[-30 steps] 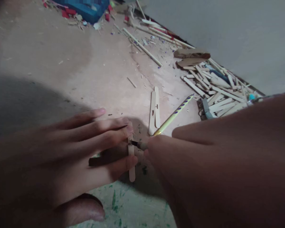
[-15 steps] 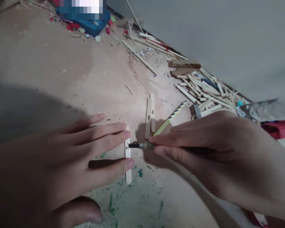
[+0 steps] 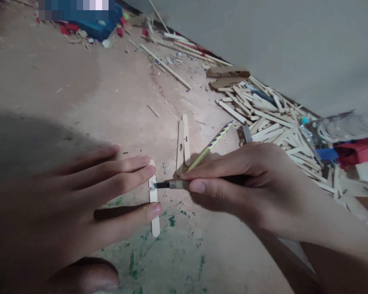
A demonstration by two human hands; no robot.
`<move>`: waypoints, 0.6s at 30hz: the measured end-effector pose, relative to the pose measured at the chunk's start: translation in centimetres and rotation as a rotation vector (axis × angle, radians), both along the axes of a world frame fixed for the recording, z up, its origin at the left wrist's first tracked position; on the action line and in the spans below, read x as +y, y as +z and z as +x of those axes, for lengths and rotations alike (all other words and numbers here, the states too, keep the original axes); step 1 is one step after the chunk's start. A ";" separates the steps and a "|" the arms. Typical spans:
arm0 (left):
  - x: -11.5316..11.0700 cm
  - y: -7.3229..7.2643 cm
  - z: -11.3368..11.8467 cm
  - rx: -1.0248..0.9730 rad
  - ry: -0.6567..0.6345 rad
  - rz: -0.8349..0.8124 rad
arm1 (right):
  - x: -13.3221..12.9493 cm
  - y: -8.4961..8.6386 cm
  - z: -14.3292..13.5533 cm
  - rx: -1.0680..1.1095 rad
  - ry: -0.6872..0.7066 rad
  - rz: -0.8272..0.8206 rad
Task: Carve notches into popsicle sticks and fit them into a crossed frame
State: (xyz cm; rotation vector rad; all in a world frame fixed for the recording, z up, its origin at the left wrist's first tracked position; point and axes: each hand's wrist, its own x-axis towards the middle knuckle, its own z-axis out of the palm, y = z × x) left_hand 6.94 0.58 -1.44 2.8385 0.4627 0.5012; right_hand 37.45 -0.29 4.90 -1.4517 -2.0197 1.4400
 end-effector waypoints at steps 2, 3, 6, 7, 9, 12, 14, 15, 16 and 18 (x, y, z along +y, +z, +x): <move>-0.1 0.0 0.1 -0.001 0.003 0.003 | 0.0 -0.1 -0.3 0.017 -0.018 -0.013; -0.1 0.0 0.1 -0.004 -0.002 0.004 | 0.0 -0.2 -0.5 0.021 -0.027 -0.010; -0.1 -0.1 0.1 -0.007 -0.009 -0.011 | 0.2 -0.4 -0.8 0.020 -0.030 -0.002; -0.1 -0.1 0.1 -0.002 -0.004 -0.015 | 0.2 -0.4 -0.9 0.018 -0.023 0.003; -0.2 -0.1 0.0 0.009 -0.001 -0.018 | 0.1 -0.3 -0.8 0.014 -0.011 0.024; -0.2 -0.2 -0.2 0.023 -0.011 -0.015 | -0.2 -0.3 -0.4 -0.006 -0.008 0.080; -0.2 -0.2 -0.2 0.021 -0.008 -0.015 | -0.7 -0.3 -0.1 -0.030 -0.018 0.135; -0.2 -0.2 -0.2 0.018 -0.001 -0.016 | -0.9 -0.3 0.0 -0.047 -0.019 0.162; -0.1 -0.2 -0.2 0.017 0.000 -0.018 | -1.1 -0.2 0.1 -0.065 -0.021 0.191; 0.0 0.0 -0.2 0.014 -0.012 -0.026 | -1.5 -0.1 0.0 -0.101 0.003 0.237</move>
